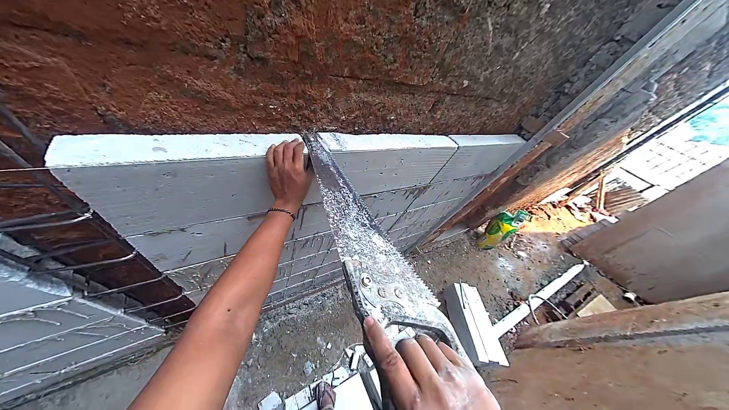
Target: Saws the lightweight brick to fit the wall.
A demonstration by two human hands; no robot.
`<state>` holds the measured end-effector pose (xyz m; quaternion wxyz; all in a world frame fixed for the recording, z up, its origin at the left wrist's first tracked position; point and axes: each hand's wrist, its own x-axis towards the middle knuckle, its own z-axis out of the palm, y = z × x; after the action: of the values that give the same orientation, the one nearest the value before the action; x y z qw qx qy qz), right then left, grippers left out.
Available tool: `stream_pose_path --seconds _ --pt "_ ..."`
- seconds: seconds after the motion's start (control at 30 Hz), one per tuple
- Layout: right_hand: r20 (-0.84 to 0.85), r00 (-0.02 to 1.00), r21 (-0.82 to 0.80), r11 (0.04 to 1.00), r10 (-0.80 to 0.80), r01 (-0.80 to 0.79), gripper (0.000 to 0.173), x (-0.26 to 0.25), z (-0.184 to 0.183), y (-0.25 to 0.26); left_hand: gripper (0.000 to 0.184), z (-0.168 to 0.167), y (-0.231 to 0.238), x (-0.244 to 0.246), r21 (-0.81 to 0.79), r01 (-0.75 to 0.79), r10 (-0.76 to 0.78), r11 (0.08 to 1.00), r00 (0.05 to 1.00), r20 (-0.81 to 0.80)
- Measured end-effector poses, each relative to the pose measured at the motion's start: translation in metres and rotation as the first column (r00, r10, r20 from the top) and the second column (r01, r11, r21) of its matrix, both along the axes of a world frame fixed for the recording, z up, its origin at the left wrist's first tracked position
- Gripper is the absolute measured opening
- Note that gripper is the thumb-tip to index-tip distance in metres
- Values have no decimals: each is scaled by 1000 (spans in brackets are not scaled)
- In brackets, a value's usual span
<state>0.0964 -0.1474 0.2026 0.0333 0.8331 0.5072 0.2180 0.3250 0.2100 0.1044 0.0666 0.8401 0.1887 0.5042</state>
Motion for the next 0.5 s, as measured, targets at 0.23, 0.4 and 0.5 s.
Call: stream_pose_path --seconds 0.23,0.4,0.5 --pt "-30 999 -19 1000 -10 10 43 -5 2 -3 40 -2 2 1 23 -8 8 1000 1000 7" --pt "40 999 12 1000 -12 11 43 1 -8 -3 37 -1 -4 -1 26 -10 11 1000 1000 -2" --pt "41 999 -31 999 -8 9 44 -2 -6 -1 38 -1 1 1 27 -21 21 999 1000 12"
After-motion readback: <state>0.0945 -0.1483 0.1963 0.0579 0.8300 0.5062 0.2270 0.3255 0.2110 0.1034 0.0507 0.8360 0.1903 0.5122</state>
